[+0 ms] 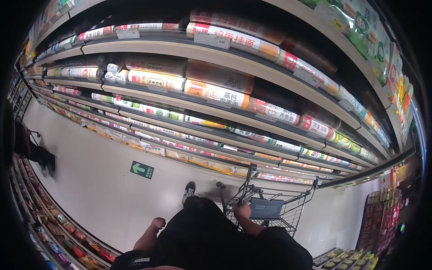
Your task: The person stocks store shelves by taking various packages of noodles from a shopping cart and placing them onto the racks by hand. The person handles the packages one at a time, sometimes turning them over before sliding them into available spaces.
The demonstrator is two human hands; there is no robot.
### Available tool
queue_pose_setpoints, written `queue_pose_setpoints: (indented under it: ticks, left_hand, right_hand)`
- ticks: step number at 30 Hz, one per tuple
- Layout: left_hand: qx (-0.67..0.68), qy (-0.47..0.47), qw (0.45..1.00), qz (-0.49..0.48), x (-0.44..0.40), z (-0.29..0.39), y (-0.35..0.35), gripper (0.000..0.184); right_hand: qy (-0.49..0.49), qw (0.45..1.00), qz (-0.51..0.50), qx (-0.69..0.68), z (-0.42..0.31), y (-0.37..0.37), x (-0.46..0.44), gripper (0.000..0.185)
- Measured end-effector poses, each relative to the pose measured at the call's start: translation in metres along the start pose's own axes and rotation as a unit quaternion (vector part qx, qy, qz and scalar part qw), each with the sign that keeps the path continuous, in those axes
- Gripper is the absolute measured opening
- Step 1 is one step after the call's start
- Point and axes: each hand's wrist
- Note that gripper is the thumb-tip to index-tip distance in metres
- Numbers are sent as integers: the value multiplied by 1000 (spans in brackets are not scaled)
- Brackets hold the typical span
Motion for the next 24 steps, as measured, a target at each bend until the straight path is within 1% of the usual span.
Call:
queue_pose_setpoints:
  ticks: [1, 2, 3, 4, 5, 6, 7, 8, 9, 10, 13, 14, 15, 16, 17, 19, 20, 21, 22, 23, 24]
  left_hand:
    - [-1, 27, 999, -19, -8, 3, -8, 20]
    - [8, 10, 1000, 2, 1, 20, -10, 20]
    - [15, -6, 1000, 22, 5, 36, -13, 20]
    - [31, 33, 999, -2, -5, 36, -23, 19]
    - [-20, 77, 995, -59, -25, 30, -38, 17]
    - [-81, 164, 973, -144, -32, 46, -49, 16]
    - [-125, 255, 933, -219, -37, 60, -60, 16]
    - [-131, 161, 967, -150, -39, 70, -63, 16]
    - [-126, 57, 988, -74, -50, 69, -73, 16]
    - [-111, -39, 993, 1, -39, 93, -79, 16]
    - [-83, -41, 995, 36, -45, 146, -83, 17]
    - [-163, 28, 986, -2, -50, 165, -85, 18]
    - [-104, -6, 994, 35, -54, 181, -80, 19]
    - [-105, 18, 994, 10, -72, 190, -82, 19]
    - [-104, 40, 994, -16, -86, 199, -80, 20]
    - [-210, 92, 973, -33, -106, 221, -74, 19]
    - [-227, 104, 967, -50, -119, 227, -72, 22]
    - [-395, 249, 881, -81, -131, 233, -72, 23]
    - [-309, 168, 934, -65, -123, 246, -60, 24]
    - [-219, 86, 971, -48, -117, 266, -47, 26]
    - [-227, 82, 969, -55, -117, 276, -39, 28]
  right_hand:
    - [10, 1000, -7, 2, -15, 0, 2, 43]
    - [3, 999, -26, -25, -25, -8, 6, 40]
    - [-3, 999, -27, -33, -34, -9, 7, 42]
    - [-6, 999, -27, -41, -41, -8, 7, 45]
    - [-6, 999, -27, -47, -46, -9, 8, 47]
    - [-1, 999, -33, -32, -51, -5, 7, 45]
    - [0, 999, -28, -46, -54, 0, 5, 45]
    - [1, 998, -24, -61, -59, 4, 3, 45]
    - [3, 997, -20, -75, -65, 6, 2, 44]
    - [15, 994, -37, -103, -69, 7, 0, 44]
    - [-2, 993, -28, -115, -73, 22, -7, 44]
    - [-3, 991, -30, -134, -76, 18, -5, 44]
    - [-3, 988, -33, -152, -80, 16, -4, 43]
    - [-3, 985, -34, -170, -86, 11, -2, 43]
    - [-8, 987, -32, -160, -85, 17, -3, 42]
    - [-20, 990, -27, -137, -85, 27, -6, 39]
    - [-17, 992, -27, -125, -88, 28, -5, 38]
    - [-12, 992, -29, -126, -90, 28, -4, 38]
    - [-7, 991, -30, -127, -94, 24, -2, 38]
    - [-3, 991, -29, -128, -98, 20, -1, 38]
    - [-16, 990, 18, -136, -101, 23, 1, 37]
Point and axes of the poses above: each hand's wrist, its own x-axis away from the middle knuckle, its own y-axis out of the palm, z = x × y, and after that the axes turned 13 degrees about x, right-handed
